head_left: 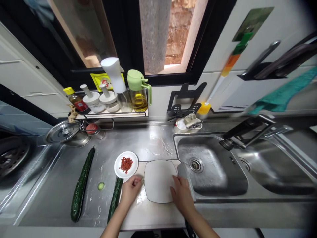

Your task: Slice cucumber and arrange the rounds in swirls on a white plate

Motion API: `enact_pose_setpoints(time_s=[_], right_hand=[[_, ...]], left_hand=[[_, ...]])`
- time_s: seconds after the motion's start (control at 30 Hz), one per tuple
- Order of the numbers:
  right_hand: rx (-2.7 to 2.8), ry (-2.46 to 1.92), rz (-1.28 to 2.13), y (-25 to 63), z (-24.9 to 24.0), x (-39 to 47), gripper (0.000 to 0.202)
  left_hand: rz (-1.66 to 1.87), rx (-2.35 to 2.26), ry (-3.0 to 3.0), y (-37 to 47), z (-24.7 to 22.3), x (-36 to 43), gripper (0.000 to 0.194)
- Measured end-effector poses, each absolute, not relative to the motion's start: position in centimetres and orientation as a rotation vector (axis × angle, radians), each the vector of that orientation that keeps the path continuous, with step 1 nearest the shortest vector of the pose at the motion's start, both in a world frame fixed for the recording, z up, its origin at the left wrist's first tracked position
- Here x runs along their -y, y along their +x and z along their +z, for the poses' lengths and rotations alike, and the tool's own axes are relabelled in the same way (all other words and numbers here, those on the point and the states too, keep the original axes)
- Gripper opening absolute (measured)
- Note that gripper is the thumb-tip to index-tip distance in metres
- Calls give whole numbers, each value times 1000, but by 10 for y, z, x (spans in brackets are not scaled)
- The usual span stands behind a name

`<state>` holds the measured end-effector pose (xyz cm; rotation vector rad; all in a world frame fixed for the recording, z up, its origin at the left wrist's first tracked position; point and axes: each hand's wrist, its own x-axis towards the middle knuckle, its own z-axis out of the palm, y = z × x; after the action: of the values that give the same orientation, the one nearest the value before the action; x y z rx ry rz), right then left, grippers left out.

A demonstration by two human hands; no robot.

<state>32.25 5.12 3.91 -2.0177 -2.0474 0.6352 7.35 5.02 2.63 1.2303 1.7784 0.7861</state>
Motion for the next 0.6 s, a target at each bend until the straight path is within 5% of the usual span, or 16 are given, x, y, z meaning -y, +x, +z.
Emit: enact_pose_setpoints(time_s=[0.27,0.6], right_hand=[[1933,-1612,1149,285,51,-81,23],[1906,-1640,1268,289,61,-90,16]], left_hand=[[729,-1393,1103,109,35,-67,27],[665,-1413,842,122,30,-75,33]])
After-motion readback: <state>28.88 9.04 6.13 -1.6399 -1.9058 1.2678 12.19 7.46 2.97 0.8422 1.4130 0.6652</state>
